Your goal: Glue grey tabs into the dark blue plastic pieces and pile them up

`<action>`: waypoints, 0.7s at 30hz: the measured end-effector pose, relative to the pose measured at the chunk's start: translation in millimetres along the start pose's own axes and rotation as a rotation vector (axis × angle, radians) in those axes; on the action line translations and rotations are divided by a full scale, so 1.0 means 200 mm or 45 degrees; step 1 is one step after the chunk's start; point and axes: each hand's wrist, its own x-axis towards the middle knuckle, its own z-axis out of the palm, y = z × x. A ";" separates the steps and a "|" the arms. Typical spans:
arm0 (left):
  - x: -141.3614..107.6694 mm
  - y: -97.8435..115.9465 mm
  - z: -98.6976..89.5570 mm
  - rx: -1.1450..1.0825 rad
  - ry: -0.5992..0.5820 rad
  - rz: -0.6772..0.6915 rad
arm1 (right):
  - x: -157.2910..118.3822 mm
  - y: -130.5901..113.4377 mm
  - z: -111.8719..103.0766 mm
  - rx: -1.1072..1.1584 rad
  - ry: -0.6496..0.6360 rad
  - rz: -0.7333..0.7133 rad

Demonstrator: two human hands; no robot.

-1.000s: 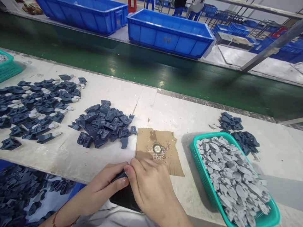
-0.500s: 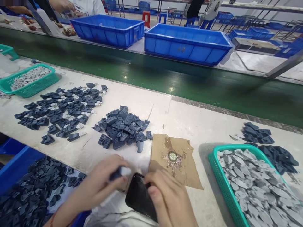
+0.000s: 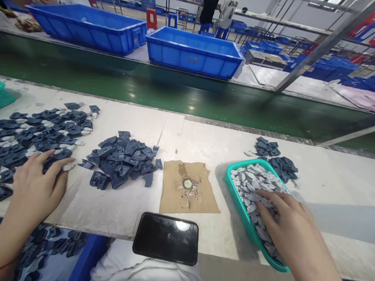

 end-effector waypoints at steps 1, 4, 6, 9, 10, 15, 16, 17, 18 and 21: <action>0.02 0.00 0.00 -0.002 0.006 -0.001 | 0.01 -0.02 0.00 0.011 -0.023 -0.026; 0.09 0.00 0.00 0.005 0.027 -0.029 | 0.04 -0.06 0.01 -0.009 -0.095 -0.063; 0.12 0.00 -0.01 0.020 0.041 -0.076 | 0.05 -0.06 0.01 -0.053 -0.135 -0.039; 0.12 0.03 -0.02 0.017 0.083 -0.093 | 0.06 -0.05 0.01 -0.074 -0.141 -0.034; 0.12 0.04 -0.02 -0.008 0.101 -0.053 | 0.07 -0.06 0.00 -0.053 -0.126 -0.045; 0.09 0.11 -0.01 -0.289 -0.025 0.216 | 0.09 -0.11 -0.05 0.172 -0.098 0.011; 0.09 0.12 0.00 -0.357 -0.094 0.219 | 0.08 -0.13 -0.06 0.216 -0.114 0.076; 0.08 0.13 0.01 -0.415 -0.154 0.202 | 0.07 -0.14 -0.07 0.248 -0.123 0.154; 0.08 0.14 0.01 -0.458 -0.191 0.176 | 0.06 -0.14 -0.08 0.267 -0.115 0.234; 0.08 0.16 0.01 -0.491 -0.189 0.091 | -0.01 -0.18 -0.09 0.281 0.048 0.325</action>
